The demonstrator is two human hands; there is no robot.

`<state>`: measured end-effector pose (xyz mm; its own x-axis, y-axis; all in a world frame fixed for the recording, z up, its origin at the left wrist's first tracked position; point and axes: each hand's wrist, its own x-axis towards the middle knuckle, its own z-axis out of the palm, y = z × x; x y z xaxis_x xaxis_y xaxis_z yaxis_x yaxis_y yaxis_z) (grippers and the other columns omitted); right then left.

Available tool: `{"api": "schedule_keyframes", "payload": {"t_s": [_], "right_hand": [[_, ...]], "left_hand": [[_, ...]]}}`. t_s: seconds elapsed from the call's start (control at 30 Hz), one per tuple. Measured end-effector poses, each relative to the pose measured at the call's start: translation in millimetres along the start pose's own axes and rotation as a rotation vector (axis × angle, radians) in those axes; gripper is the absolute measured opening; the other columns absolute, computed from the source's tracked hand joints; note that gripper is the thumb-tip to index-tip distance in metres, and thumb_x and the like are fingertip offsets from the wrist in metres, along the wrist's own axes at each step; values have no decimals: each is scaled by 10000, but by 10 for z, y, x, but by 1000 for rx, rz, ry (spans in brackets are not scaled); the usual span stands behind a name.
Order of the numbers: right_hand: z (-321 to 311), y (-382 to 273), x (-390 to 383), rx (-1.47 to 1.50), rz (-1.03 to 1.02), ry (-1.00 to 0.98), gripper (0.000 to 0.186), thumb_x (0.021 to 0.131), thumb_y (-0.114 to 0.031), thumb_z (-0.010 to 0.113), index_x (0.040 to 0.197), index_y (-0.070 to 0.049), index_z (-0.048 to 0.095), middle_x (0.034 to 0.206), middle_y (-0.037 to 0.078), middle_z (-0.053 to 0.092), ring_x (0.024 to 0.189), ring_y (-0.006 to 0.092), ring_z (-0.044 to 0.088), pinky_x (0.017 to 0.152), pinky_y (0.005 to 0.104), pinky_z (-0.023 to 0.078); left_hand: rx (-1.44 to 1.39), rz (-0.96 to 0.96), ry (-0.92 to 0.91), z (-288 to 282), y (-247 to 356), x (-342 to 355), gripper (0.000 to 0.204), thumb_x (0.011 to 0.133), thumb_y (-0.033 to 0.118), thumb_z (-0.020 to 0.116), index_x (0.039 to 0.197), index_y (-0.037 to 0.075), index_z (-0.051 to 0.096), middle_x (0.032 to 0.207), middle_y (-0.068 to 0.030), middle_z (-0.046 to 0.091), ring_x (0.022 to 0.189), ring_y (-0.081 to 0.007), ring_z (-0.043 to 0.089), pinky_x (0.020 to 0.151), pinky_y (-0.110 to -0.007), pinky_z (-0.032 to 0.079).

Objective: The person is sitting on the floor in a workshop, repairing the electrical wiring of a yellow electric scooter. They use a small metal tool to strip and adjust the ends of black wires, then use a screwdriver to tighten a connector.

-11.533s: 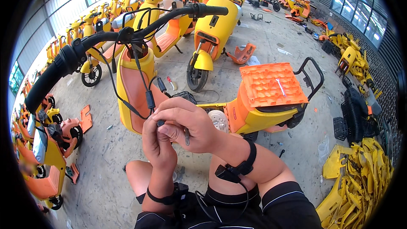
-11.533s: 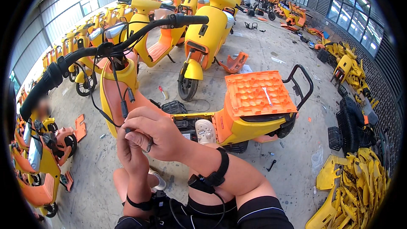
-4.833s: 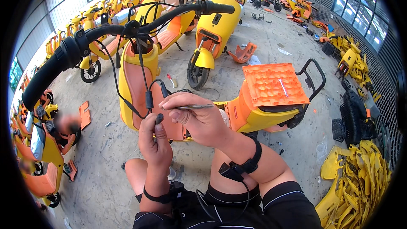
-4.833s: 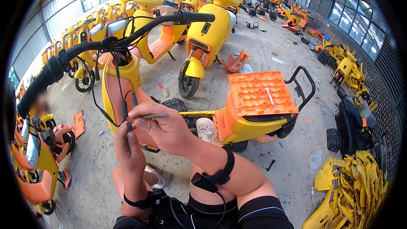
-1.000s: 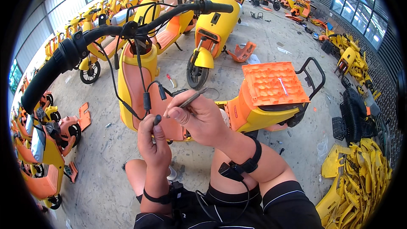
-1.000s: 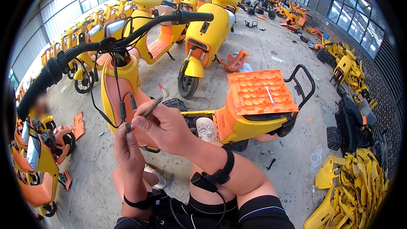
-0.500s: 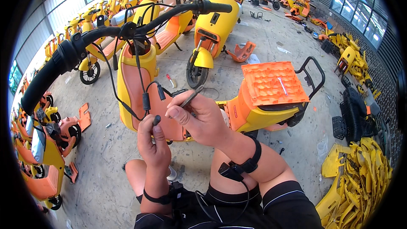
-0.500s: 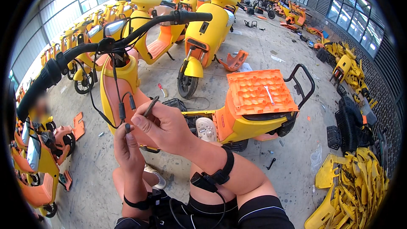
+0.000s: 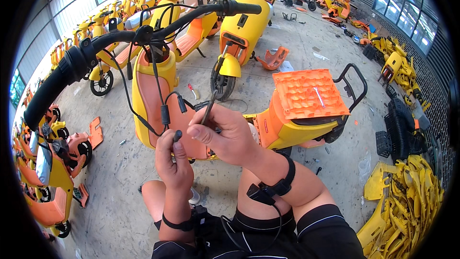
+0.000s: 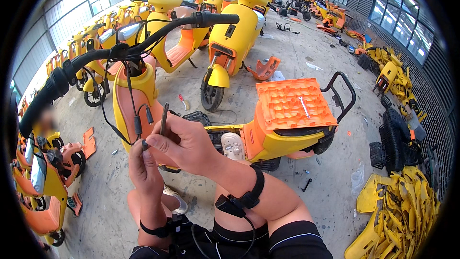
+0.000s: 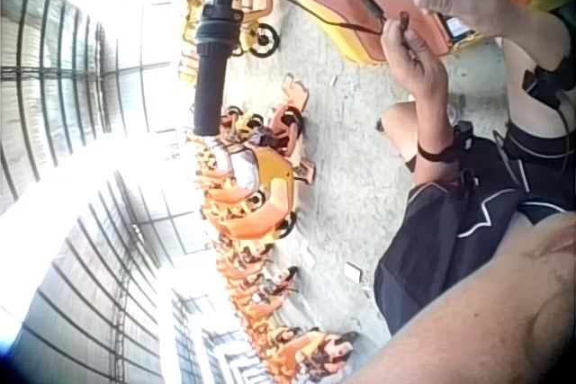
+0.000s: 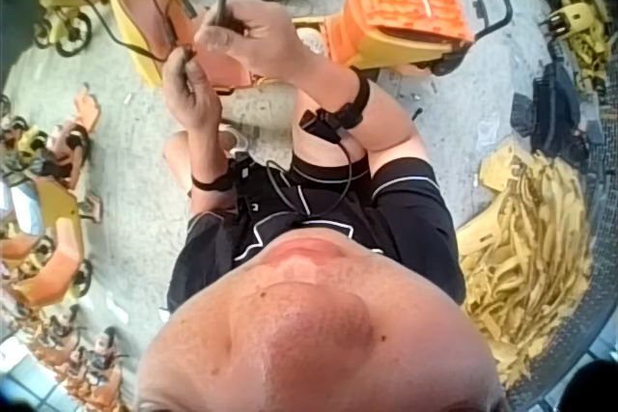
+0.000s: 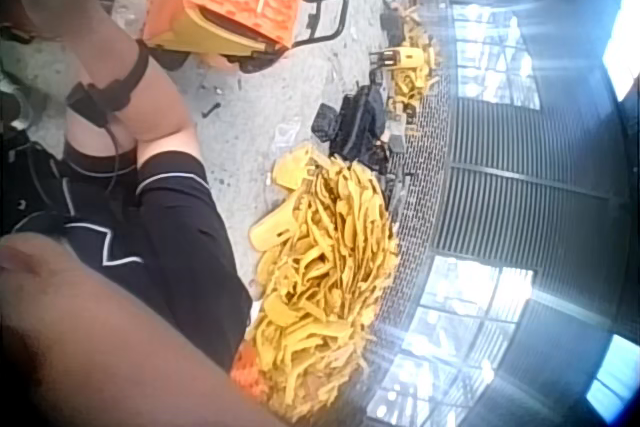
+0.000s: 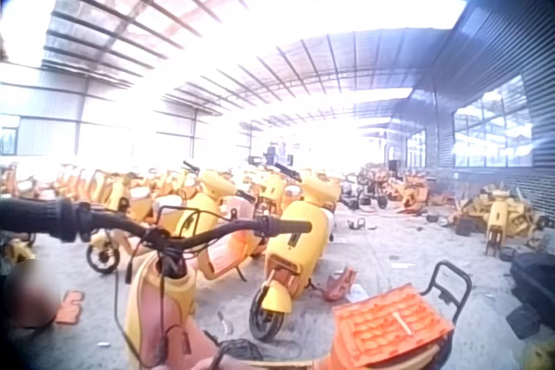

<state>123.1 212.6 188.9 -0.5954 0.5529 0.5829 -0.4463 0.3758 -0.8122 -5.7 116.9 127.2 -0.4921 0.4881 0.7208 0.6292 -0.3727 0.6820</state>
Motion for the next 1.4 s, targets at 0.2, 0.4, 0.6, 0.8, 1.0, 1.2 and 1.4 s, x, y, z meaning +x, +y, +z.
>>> {"api": "schedule_keyframes", "payload": {"t_s": [0.2,0.4,0.6,0.8,1.0,1.2,1.4], "right_hand": [[-12,16,-10,-22,9,-12,207,973,-214,681,975,-10,644,846,-2,632,712,33,528,616,203,437],[-46,9,28,-144,-70,-18,226,985,-228,662,958,-4,655,868,14,631,749,50,539,649,216,443],[-15,11,34,-91,78,94,176,997,-175,644,1034,-4,636,906,-1,614,823,43,551,720,211,462],[-3,62,20,-5,93,152,163,992,-112,630,1110,-1,615,943,5,636,821,37,559,720,206,468],[-31,6,44,-13,83,114,175,992,-75,620,1146,6,600,1031,29,631,925,56,590,806,228,503],[-46,123,28,-16,-54,66,169,1004,-113,612,1133,-9,575,1006,61,645,901,73,618,804,235,514],[-10,11,21,76,68,116,149,1013,-112,599,1125,-24,557,823,9,629,735,34,576,647,187,464]], "left_hand": [[-11,7,-5,14,-1,1,132,999,23,540,1106,-15,607,1067,-95,623,839,-146,556,727,-254,449],[2,19,-17,-1,8,12,129,1000,27,542,1103,-16,607,1065,-95,621,844,-146,559,728,-254,450],[-28,-29,-22,0,11,-7,127,1002,32,543,1100,-17,607,1064,-90,623,845,-145,563,731,-256,456],[-24,-12,-20,-14,0,-3,126,1001,28,542,1101,-16,604,1054,-92,626,840,-148,567,735,-258,460],[26,77,-88,-43,-38,6,191,1053,91,487,1199,3,573,1149,-64,590,925,-101,537,765,-227,443],[-5,30,-106,-51,-37,-11,184,1052,90,486,1190,-2,566,1157,-77,580,931,-116,540,768,-234,448],[2,37,-109,-42,-43,-8,184,1051,86,481,1189,-4,562,1168,-83,574,923,-117,538,758,-231,447]]}}
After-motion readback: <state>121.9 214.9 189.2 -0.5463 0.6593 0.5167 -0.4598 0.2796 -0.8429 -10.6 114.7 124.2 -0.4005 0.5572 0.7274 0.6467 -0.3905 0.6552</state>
